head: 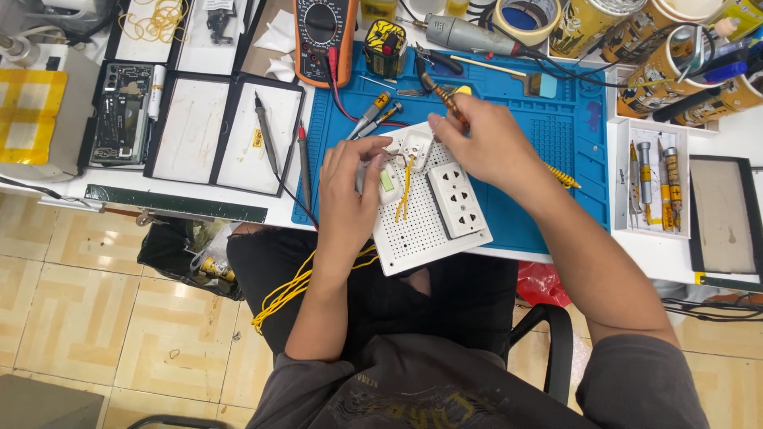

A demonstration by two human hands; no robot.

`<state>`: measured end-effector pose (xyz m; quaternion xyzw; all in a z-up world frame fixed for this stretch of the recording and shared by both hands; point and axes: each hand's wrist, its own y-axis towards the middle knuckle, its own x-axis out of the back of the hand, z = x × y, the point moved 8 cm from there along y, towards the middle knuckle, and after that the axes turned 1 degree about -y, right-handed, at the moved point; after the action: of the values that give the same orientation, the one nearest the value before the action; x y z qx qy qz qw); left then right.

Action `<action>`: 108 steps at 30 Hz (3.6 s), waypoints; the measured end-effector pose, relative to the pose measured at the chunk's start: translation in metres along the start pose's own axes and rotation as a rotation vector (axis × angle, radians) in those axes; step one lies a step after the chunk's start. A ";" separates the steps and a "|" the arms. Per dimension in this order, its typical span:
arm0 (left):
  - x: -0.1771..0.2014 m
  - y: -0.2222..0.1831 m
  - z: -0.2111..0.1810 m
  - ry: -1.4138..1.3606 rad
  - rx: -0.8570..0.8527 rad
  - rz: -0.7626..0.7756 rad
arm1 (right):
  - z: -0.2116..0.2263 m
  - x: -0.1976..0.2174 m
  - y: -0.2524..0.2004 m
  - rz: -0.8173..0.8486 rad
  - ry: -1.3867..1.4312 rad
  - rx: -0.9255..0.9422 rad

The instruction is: Wiring a power switch and socket panel by stripping wires and securing them into terminals with a screwdriver.

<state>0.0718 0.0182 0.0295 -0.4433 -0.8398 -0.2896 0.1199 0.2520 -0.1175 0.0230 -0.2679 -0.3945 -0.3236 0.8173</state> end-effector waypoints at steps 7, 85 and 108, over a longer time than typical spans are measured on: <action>0.002 0.000 0.002 -0.010 -0.051 0.087 | 0.013 -0.018 -0.010 0.093 0.084 0.021; 0.001 0.003 0.022 -0.055 0.063 0.174 | 0.068 0.030 -0.080 -0.405 0.610 1.069; 0.001 0.002 0.020 -0.049 0.071 0.200 | 0.054 0.027 -0.082 -0.476 0.670 1.000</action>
<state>0.0739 0.0317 0.0146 -0.5272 -0.8038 -0.2354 0.1433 0.1783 -0.1420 0.0895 0.3554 -0.2696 -0.3394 0.8281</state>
